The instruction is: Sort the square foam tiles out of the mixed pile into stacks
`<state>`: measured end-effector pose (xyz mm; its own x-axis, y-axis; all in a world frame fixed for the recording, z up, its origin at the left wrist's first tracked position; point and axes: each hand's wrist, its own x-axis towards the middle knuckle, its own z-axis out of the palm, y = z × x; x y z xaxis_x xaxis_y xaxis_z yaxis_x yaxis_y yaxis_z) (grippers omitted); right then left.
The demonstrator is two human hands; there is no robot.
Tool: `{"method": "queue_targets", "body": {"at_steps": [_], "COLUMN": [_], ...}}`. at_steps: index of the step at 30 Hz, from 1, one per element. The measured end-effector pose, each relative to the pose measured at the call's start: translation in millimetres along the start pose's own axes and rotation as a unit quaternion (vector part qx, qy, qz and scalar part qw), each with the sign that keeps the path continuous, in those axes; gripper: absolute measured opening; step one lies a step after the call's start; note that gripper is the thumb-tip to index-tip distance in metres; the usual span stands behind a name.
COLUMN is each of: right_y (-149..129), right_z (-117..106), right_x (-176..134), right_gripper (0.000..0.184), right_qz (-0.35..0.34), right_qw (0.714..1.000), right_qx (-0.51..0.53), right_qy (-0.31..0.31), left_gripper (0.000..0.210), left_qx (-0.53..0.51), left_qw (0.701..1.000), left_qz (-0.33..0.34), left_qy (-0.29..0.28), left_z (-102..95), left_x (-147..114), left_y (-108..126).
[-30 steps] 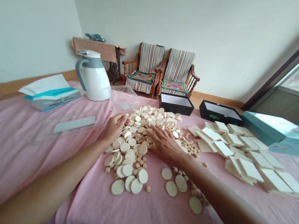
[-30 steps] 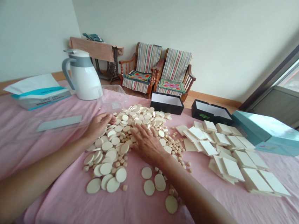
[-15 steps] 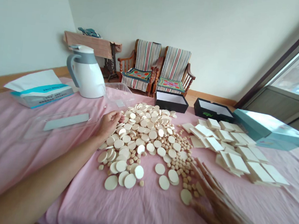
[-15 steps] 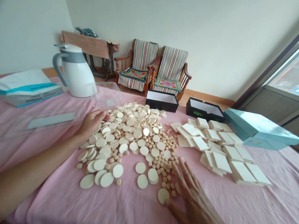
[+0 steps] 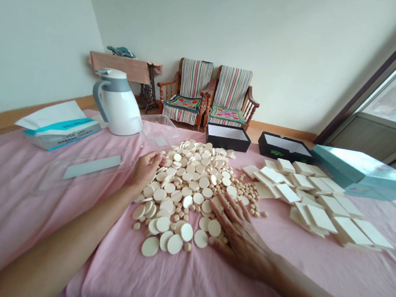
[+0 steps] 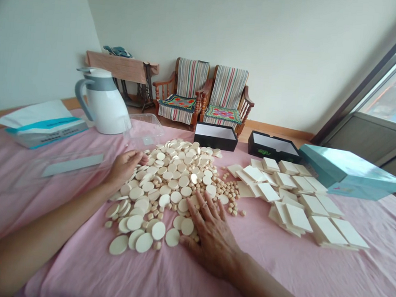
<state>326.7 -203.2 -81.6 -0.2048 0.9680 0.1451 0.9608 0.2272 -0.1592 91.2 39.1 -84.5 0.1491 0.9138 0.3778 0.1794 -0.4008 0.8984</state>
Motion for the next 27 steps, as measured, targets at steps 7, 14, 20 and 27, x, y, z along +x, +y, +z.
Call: {"method": "queue_targets", "body": {"at_steps": [7,14,20,27], "right_y": [14,-29,-101,-115], "right_z": [1,-16,-27,7], "right_x": [44,59,63,86], "right_gripper": [0.059,0.052,0.04,0.038], "right_qz": [0.035,-0.018,-0.27,-0.319], "right_qw": [0.997,0.989,0.96,0.946], "right_qx": [-0.025,0.018,0.073,0.003], "right_qy": [0.062,0.147,0.036,0.052], "left_gripper": [0.042,0.046,0.042,0.041], "left_qx": [-0.01,-0.017,-0.015,-0.001], "left_qw": [1.0,1.0,1.0,1.0], "left_qz": [-0.001,-0.005,-0.002,0.004], "left_qy": [-0.003,-0.005,0.007,0.006], "left_z": [0.5,-0.9,-5.9,-11.6], "left_x": [-2,0,-1,-8], "left_y": [2,-2,-3,-6]}}
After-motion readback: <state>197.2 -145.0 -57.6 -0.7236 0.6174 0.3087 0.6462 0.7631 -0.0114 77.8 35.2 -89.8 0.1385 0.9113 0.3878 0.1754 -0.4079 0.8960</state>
